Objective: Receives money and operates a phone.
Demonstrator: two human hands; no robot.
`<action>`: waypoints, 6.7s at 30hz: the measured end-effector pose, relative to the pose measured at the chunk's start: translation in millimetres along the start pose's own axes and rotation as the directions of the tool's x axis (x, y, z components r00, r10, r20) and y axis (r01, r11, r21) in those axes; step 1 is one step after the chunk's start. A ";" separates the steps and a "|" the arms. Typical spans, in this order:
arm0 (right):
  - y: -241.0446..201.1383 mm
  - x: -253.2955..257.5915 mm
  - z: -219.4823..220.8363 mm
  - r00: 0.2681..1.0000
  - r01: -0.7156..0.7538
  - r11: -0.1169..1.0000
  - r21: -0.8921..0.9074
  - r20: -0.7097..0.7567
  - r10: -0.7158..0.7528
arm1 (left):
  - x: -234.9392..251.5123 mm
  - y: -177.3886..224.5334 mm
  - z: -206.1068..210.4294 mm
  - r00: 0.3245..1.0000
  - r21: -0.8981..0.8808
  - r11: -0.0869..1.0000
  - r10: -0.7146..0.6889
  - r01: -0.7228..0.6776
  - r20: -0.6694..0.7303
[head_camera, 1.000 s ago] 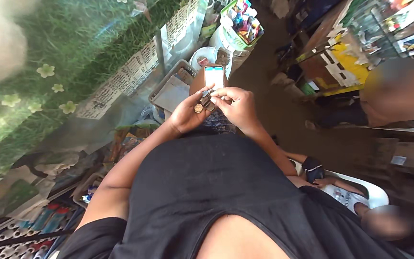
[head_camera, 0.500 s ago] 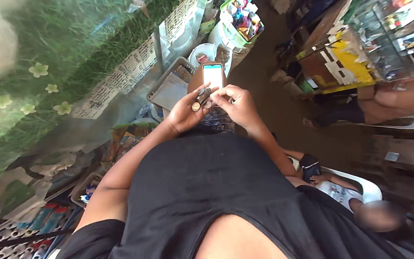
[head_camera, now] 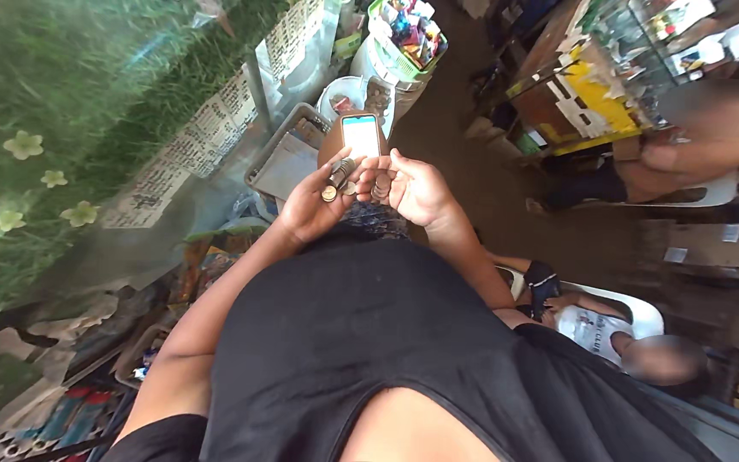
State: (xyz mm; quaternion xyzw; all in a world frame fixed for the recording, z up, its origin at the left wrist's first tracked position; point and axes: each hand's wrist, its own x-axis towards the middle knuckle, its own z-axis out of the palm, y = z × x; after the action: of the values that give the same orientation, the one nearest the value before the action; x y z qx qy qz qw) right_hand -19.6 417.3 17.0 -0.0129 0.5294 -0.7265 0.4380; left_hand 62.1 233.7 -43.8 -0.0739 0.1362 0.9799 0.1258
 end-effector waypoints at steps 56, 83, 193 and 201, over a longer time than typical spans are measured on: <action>53.8 173.6 -202.5 0.647 -0.205 0.930 0.305 -0.671 0.362 | -42.3 44.2 -43.0 0.805 0.074 0.941 0.322 -0.331 -0.499; 51.8 100.4 -176.4 0.777 -0.023 0.934 -0.356 -0.594 -0.207 | -8.8 29.0 -24.0 0.862 -0.018 0.957 0.252 -0.289 -0.439; -6.2 11.7 -22.3 0.944 0.222 0.948 0.229 0.193 -0.268 | -21.2 4.5 -13.8 0.982 0.075 0.987 -0.152 0.145 0.109; 2.7 12.5 3.2 0.957 0.148 0.759 -0.634 -0.101 -0.271 | -20.0 2.5 -12.2 0.983 0.081 0.986 -0.154 0.147 0.094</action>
State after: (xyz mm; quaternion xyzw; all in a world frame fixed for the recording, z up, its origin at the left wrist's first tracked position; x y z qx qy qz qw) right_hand -24.1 406.6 10.7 -0.1473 0.7723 -0.5543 0.2732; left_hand 82.0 223.3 -51.2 -0.0300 0.1597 0.9643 0.2090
